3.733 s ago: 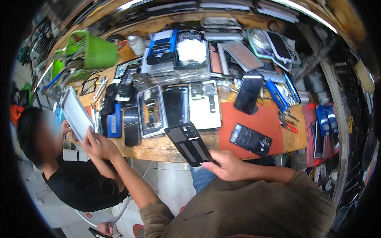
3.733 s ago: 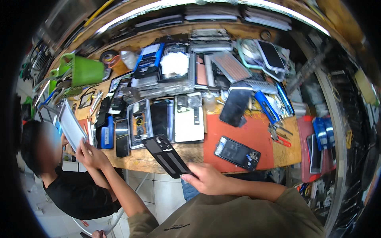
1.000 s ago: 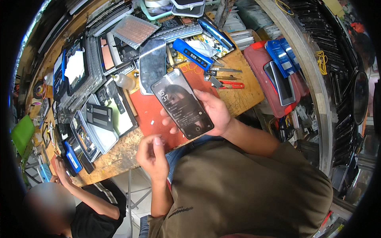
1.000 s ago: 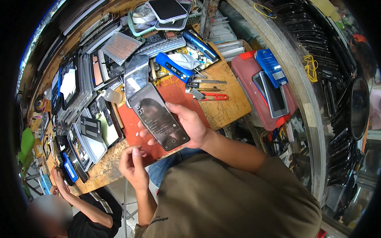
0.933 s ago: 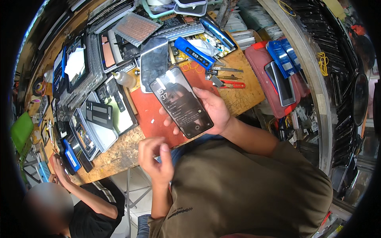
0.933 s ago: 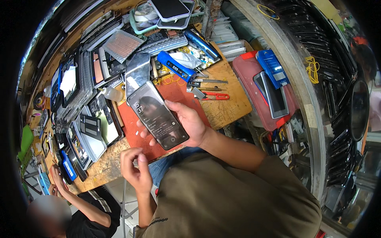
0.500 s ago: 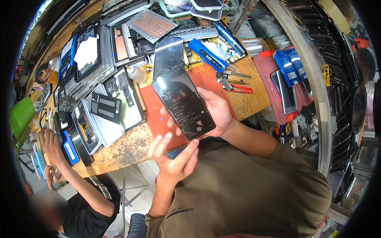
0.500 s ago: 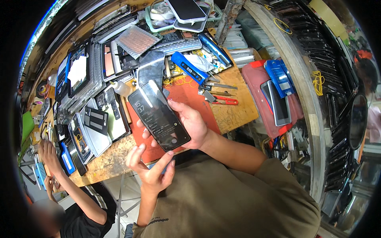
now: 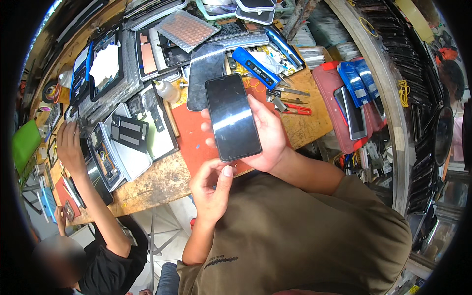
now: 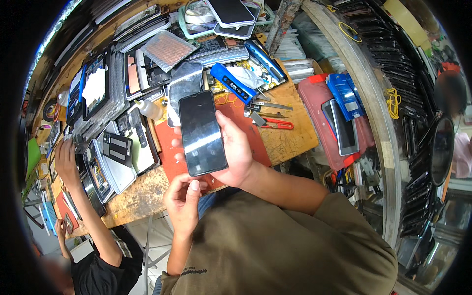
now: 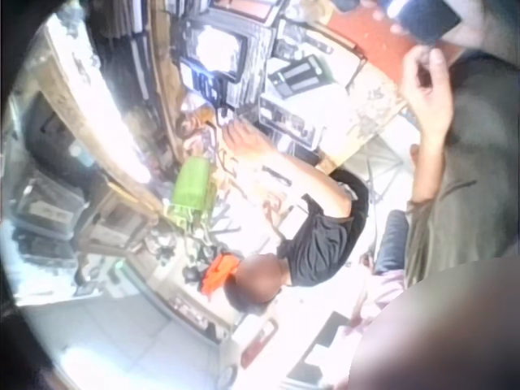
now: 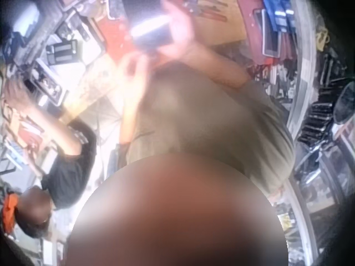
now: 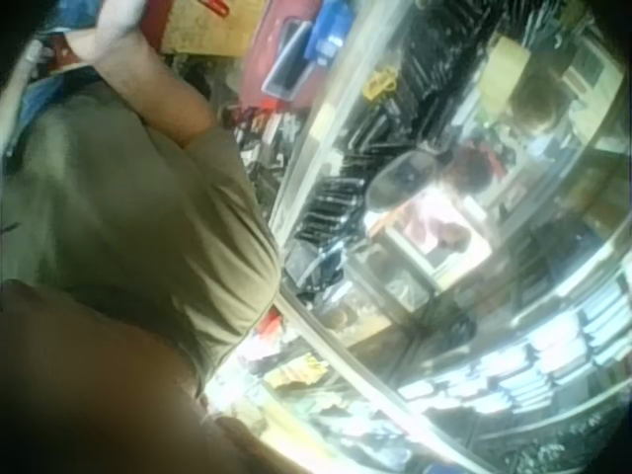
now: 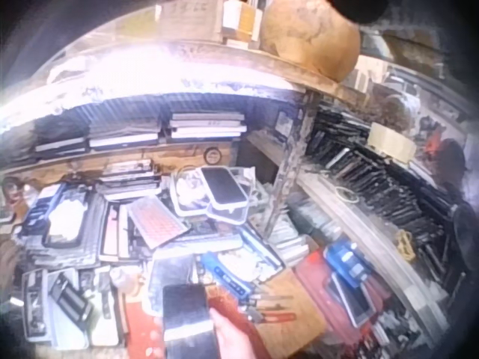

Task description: The person removes a screen protector from a smartphone, then uses a prying tool to open the device and disconnects internal ribbon cables. The person handles the phone and tools throughout the clip.

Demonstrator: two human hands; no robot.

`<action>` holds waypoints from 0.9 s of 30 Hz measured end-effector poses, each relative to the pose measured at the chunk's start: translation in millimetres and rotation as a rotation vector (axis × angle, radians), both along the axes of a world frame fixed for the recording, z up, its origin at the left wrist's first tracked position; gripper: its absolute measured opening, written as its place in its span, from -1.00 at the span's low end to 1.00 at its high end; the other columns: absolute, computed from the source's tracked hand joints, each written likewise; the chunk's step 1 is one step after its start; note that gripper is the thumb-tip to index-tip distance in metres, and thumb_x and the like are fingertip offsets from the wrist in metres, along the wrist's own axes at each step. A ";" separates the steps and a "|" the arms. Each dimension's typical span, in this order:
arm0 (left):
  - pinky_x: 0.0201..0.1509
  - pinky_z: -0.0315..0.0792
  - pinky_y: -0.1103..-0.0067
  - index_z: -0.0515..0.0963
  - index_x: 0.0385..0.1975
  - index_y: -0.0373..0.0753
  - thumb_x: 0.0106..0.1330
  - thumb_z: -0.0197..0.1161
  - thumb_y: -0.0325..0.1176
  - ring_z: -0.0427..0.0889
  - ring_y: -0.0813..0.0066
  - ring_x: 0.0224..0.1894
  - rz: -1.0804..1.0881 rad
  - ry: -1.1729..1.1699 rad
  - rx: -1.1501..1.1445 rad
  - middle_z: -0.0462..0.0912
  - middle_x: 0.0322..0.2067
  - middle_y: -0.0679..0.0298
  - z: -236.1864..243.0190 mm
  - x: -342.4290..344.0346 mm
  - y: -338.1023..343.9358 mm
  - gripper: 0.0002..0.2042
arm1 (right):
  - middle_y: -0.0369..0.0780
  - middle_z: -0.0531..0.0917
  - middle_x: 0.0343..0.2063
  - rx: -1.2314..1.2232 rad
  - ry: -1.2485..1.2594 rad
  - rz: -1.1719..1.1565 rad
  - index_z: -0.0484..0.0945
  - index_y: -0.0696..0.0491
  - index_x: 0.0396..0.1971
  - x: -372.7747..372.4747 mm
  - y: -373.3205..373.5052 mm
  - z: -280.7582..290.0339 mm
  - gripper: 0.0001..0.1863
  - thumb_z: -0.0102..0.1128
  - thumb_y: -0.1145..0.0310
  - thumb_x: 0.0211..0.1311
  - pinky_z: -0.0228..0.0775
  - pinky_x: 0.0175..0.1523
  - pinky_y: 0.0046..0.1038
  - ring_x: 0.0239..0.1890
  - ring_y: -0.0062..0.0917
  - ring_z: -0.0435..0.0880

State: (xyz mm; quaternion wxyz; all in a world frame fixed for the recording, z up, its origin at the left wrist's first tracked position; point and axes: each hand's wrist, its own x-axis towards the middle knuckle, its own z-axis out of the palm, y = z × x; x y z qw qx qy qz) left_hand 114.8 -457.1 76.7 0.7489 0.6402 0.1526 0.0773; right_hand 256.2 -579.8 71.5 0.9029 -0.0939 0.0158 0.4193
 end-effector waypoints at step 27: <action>-0.36 0.41 0.68 0.69 -0.29 -0.30 0.58 0.33 -0.22 0.66 0.60 -0.47 0.117 0.087 -0.416 0.71 -0.52 0.32 22.6 21.4 -7.9 -0.74 | -0.06 0.73 -0.13 -0.207 0.090 -0.038 0.56 0.18 0.14 -10.6 14.2 16.7 -0.23 -0.31 -0.28 0.66 0.70 -0.10 -0.26 -0.23 -0.30 0.78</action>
